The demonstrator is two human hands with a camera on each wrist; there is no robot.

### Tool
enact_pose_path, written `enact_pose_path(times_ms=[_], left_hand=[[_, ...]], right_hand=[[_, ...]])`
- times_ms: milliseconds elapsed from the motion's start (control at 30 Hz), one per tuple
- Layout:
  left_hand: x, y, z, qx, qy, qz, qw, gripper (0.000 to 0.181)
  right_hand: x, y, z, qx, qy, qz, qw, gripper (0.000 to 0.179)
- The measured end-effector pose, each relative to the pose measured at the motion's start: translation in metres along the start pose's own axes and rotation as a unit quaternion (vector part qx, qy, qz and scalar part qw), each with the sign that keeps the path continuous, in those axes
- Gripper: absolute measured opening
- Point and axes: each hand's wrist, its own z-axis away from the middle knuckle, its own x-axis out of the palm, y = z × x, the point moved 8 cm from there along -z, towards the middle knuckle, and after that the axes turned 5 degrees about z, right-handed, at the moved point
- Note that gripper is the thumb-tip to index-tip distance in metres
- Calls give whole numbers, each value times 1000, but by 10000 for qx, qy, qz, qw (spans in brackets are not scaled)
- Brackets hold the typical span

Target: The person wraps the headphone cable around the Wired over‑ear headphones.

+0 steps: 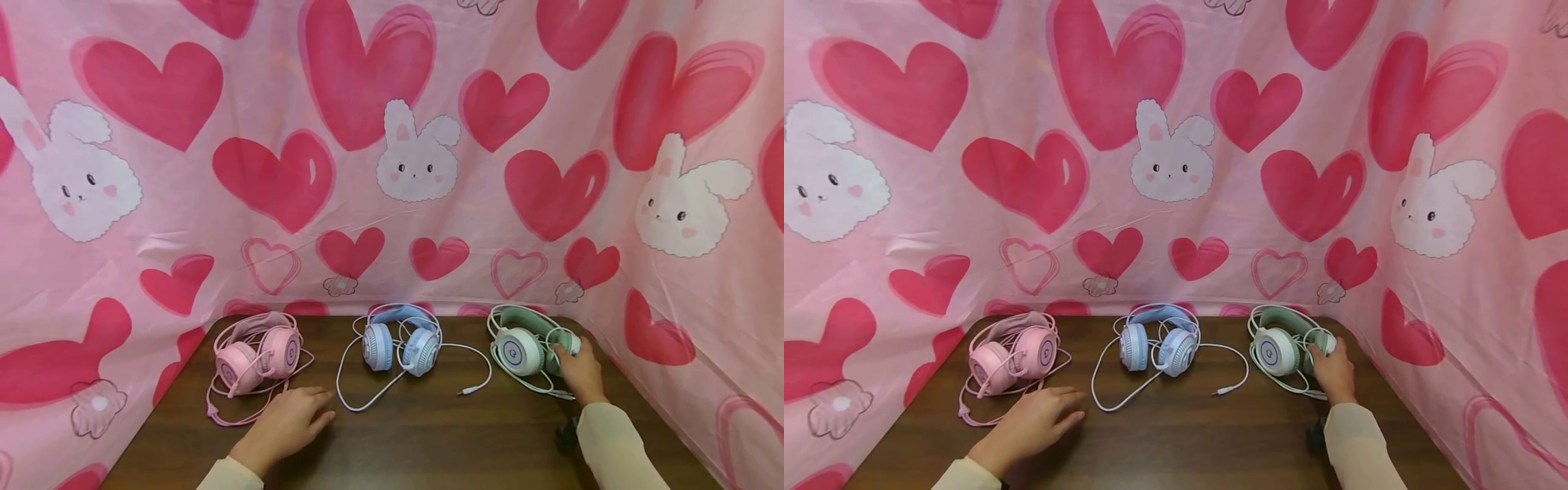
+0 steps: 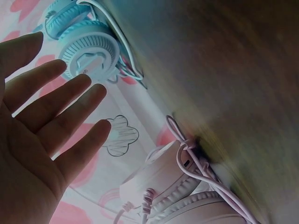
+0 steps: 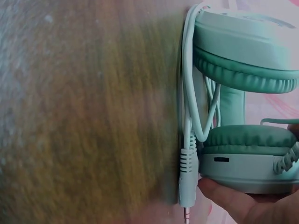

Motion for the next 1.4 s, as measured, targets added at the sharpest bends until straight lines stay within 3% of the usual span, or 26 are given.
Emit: enact_pose_path(times_ms=[300, 533, 733, 1067, 1400], left_hand=[[6, 4, 3, 29, 3, 111, 9999, 27], [1, 7, 5, 150, 228, 26, 9996, 26], [-2, 8, 1, 180, 184, 58, 9997, 26], [-5, 12, -12, 206, 130, 56, 9997, 28], [-5, 27, -28, 469, 174, 176, 9986, 28]], right_hand=[[-6, 7, 9, 173, 142, -42, 9997, 74], [-12, 3, 15, 17, 260, -138, 9996, 68], [-17, -2, 19, -58, 292, -192, 9994, 67], [-26, -33, 31, -445, 562, -403, 9966, 55], [-35, -61, 54, -736, 869, -564, 9919, 55]])
